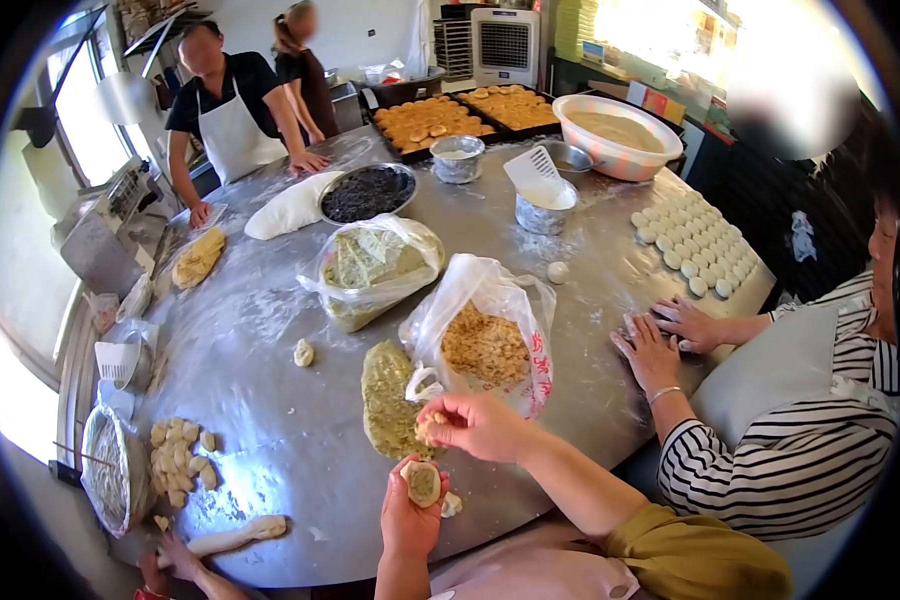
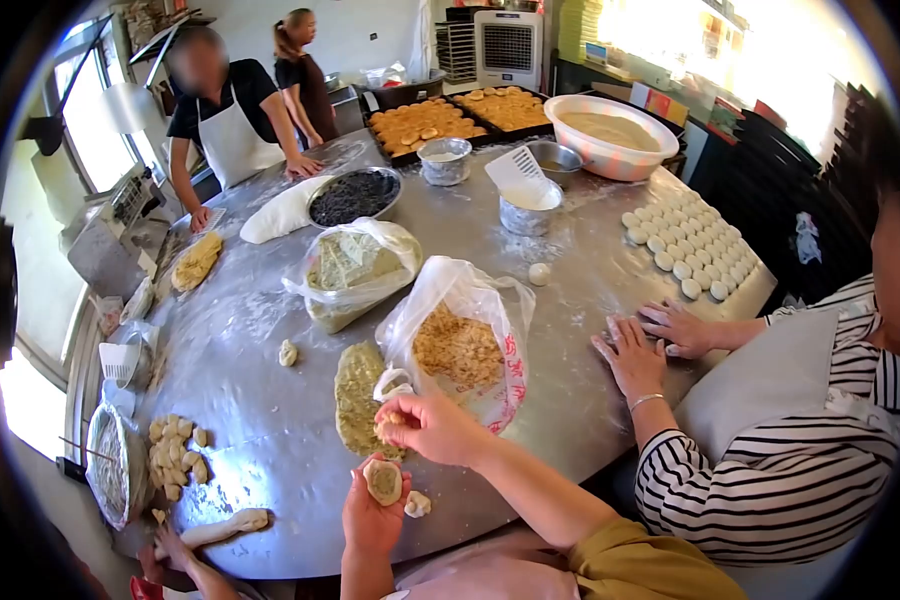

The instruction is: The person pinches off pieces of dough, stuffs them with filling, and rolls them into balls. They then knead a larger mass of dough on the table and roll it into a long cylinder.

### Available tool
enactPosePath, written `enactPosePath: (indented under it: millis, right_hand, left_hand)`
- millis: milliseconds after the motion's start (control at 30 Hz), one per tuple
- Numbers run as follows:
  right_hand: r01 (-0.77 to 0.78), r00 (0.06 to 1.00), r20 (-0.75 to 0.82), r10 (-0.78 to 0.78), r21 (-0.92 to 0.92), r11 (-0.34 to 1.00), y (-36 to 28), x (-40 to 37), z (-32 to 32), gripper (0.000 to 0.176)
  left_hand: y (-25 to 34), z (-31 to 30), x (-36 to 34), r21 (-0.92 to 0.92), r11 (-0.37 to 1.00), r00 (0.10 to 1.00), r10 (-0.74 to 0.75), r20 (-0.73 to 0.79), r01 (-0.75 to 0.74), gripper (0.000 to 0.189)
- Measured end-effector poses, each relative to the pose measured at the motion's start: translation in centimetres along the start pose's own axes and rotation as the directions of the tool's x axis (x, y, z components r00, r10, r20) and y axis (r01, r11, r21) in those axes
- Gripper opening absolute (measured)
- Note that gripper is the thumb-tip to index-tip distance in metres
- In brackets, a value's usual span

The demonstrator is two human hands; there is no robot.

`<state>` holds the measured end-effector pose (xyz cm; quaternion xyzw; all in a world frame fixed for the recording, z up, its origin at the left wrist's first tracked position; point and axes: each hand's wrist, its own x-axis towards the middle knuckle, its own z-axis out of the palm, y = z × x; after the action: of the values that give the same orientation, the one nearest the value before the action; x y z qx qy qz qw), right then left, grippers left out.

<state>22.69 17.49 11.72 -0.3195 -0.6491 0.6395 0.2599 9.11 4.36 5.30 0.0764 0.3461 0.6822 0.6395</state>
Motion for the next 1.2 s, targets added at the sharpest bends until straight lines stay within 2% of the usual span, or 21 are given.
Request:
enactPosePath:
  millis: [100,167,200,300,333,500,633,733,767,833,967,1067,1200]
  right_hand:
    - [0.016,0.996,0.085,-0.01,-0.075,0.997,0.0,-0.3,1.2,0.021]
    - [0.006,0.993,0.118,0.015,-0.172,0.985,-0.5,-0.8,2.1,0.021]
    - [-0.004,0.992,0.126,0.024,-0.159,0.987,0.3,-0.8,2.6,0.022]
    - [0.084,0.989,0.145,-0.04,-0.311,0.947,0.3,-1.0,3.5,0.022]
    - [0.085,0.991,0.128,-0.051,-0.277,0.957,-0.3,-1.2,3.8,0.02]
    - [0.258,0.966,0.09,-0.242,-0.347,0.902,1.5,-0.8,5.0,0.018]
    - [0.316,0.943,0.033,-0.332,-0.406,0.858,2.6,-0.8,5.4,0.018]
    - [0.325,0.939,0.044,-0.341,-0.445,0.835,2.7,-0.7,5.4,0.02]
    - [0.304,0.948,0.059,-0.312,-0.451,0.839,2.4,-0.7,5.5,0.02]
    - [0.259,0.964,0.076,-0.254,-0.478,0.839,1.6,-0.9,5.2,0.022]
    - [0.282,0.959,0.08,-0.274,-0.408,0.868,1.3,-1.2,4.8,0.024]
    - [0.303,0.951,0.084,-0.296,-0.423,0.854,1.2,-1.5,4.9,0.022]
    - [0.256,0.963,0.05,-0.264,-0.471,0.844,1.3,-1.7,5.0,0.02]
  left_hand:
    - [0.3,0.2,0.3,-0.081,0.996,0.998,-0.041,-0.039,0.038,0.048]
    - [0.3,0.7,0.5,-0.118,0.993,0.999,-0.014,-0.039,0.01,0.051]
    - [0.2,0.9,0.5,-0.135,0.991,0.999,-0.007,-0.041,0.001,0.052]
    - [0.2,0.4,0.7,-0.082,0.997,0.999,0.016,0.047,-0.012,0.056]
    - [0.3,0.4,0.7,-0.085,0.996,0.999,0.018,0.038,-0.015,0.056]
    - [0.5,0.4,0.7,-0.094,0.994,0.998,0.053,0.029,-0.05,0.055]
    - [0.6,-0.5,1.0,-0.08,0.996,0.996,0.055,0.071,-0.049,0.041]
    - [0.3,-0.3,1.0,-0.045,0.993,0.992,0.11,0.055,-0.108,0.034]
    - [0.3,0.0,0.9,-0.078,0.992,0.995,0.103,0.007,-0.102,0.03]
    - [0.1,0.1,1.0,-0.053,0.991,0.991,0.128,0.03,-0.126,0.03]
    - [0.1,0.5,0.7,-0.023,0.991,0.991,0.13,-0.018,-0.131,0.029]
    - [0.2,0.9,0.4,-0.014,0.99,0.987,0.136,-0.081,-0.138,0.027]
    - [0.0,0.4,0.3,-0.068,0.99,0.992,0.117,-0.054,-0.121,0.029]
